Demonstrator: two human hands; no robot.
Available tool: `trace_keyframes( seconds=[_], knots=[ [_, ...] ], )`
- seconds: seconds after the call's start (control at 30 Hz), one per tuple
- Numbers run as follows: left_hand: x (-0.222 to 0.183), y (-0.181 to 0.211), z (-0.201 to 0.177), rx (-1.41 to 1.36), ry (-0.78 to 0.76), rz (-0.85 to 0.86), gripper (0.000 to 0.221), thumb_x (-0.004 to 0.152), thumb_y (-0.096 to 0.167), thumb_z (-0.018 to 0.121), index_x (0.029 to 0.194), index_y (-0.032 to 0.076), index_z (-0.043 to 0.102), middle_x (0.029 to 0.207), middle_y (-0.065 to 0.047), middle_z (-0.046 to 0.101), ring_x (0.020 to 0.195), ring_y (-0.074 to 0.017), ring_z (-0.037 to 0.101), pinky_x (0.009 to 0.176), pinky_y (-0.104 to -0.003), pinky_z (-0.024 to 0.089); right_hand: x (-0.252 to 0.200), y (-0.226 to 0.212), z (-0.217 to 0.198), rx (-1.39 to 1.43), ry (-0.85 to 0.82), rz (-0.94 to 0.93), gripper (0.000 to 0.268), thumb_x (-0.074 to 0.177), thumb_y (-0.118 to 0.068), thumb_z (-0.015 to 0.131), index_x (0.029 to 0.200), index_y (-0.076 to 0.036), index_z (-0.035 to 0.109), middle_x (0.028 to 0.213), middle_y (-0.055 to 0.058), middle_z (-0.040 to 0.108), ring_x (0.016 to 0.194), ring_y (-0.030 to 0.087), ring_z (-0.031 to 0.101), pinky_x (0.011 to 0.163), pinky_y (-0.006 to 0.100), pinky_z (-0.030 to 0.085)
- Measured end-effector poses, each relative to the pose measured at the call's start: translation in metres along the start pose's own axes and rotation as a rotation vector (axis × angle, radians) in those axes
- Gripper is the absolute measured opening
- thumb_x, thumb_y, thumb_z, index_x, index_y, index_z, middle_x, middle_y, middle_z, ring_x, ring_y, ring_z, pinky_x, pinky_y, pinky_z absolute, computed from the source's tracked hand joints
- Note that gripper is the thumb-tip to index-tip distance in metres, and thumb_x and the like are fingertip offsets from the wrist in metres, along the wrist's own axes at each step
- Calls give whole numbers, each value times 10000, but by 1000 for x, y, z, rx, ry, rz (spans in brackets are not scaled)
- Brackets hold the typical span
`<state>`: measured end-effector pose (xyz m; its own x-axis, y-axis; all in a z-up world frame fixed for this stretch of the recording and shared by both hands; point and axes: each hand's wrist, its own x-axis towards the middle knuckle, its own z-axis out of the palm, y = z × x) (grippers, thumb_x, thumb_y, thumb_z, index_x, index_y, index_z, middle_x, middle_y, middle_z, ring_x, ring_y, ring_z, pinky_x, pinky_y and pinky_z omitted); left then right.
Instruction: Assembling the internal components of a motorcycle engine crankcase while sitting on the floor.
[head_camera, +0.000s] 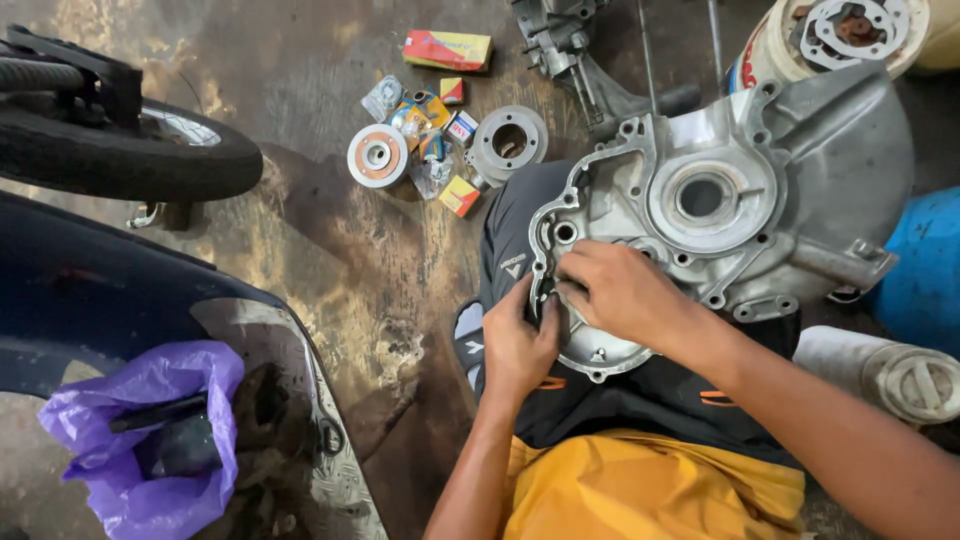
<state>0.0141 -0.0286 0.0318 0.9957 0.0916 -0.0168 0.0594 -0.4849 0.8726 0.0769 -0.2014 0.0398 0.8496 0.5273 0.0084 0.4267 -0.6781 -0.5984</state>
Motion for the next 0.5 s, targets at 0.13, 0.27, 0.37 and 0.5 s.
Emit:
trace_keyframes(
  seconds=[0.13,0.27,0.37,0.5],
  knots=[
    [-2,3,4,-26,42,-2,382,849,156,688,1187,-21,707,963,-259,750,958,-451,715,763,-476,596,-2,4,4,-28,13,-27,149,894,-305,677,944,-176,621,858,44,637,873,296,722,735,400,585],
    [-1,5,3,-62,56,-3,357,871,151,644,1184,-2,721,975,-243,759,971,-438,719,769,-465,600,-1,3,4,-53,19,-48,148,868,-289,690,922,-176,612,834,54,623,849,303,720,713,411,584],
    [-2,5,2,-57,64,-2,358,892,155,606,1188,-11,721,979,-249,759,969,-441,718,771,-469,600,-2,0,5,-73,27,-41,141,881,-293,680,913,-179,604,822,47,611,835,295,717,701,404,584],
    [-2,6,5,-23,93,1,351,904,172,580,1168,-6,728,893,-245,755,886,-444,725,706,-477,600,-3,-1,5,-96,48,-47,133,898,-293,660,904,-176,596,818,40,601,809,294,706,681,401,581]
  ],
)
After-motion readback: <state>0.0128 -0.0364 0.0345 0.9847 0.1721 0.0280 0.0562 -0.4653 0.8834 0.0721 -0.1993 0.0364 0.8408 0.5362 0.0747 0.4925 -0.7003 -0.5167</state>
